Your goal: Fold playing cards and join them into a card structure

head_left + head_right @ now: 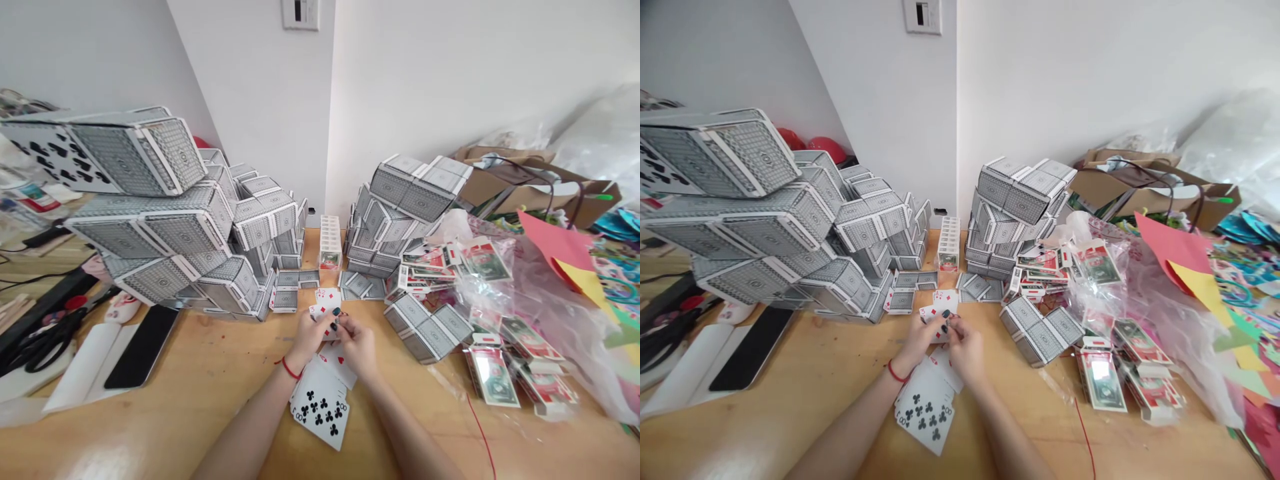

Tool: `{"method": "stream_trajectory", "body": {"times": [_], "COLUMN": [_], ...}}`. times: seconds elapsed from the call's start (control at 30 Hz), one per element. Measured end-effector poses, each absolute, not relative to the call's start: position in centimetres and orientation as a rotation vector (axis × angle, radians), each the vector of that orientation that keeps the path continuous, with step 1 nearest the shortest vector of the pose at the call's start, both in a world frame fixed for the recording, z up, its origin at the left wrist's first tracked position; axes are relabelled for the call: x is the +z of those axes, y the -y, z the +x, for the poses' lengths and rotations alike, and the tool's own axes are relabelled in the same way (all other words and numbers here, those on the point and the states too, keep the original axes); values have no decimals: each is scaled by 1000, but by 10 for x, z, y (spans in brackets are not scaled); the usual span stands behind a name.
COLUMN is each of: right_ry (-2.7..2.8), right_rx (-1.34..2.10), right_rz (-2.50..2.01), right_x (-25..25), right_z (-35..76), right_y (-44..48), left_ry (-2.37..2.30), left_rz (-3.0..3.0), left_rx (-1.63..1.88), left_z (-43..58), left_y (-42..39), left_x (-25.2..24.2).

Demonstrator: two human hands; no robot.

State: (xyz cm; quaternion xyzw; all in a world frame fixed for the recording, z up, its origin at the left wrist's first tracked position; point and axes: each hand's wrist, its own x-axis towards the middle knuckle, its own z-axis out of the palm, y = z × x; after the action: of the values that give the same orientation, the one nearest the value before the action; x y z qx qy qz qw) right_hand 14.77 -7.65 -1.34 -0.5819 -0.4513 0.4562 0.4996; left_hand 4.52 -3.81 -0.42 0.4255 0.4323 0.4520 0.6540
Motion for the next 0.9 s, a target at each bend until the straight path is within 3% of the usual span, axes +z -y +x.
{"method": "stream_trajectory", "body": {"times": [0.5,0.9], "right_ry": [868,952], "right_rx": [1267,1530], "right_rz": [-1258,-1127], "right_x": [-10,0], "right_z": [161,150], "right_y": [67,75], "left_ry": [-958,-1318], "left_rz": [1031,1181], "left_rx": [928,1059], "left_z": [29,7], "left_y": [18,94], "left_x": [2,4]}}
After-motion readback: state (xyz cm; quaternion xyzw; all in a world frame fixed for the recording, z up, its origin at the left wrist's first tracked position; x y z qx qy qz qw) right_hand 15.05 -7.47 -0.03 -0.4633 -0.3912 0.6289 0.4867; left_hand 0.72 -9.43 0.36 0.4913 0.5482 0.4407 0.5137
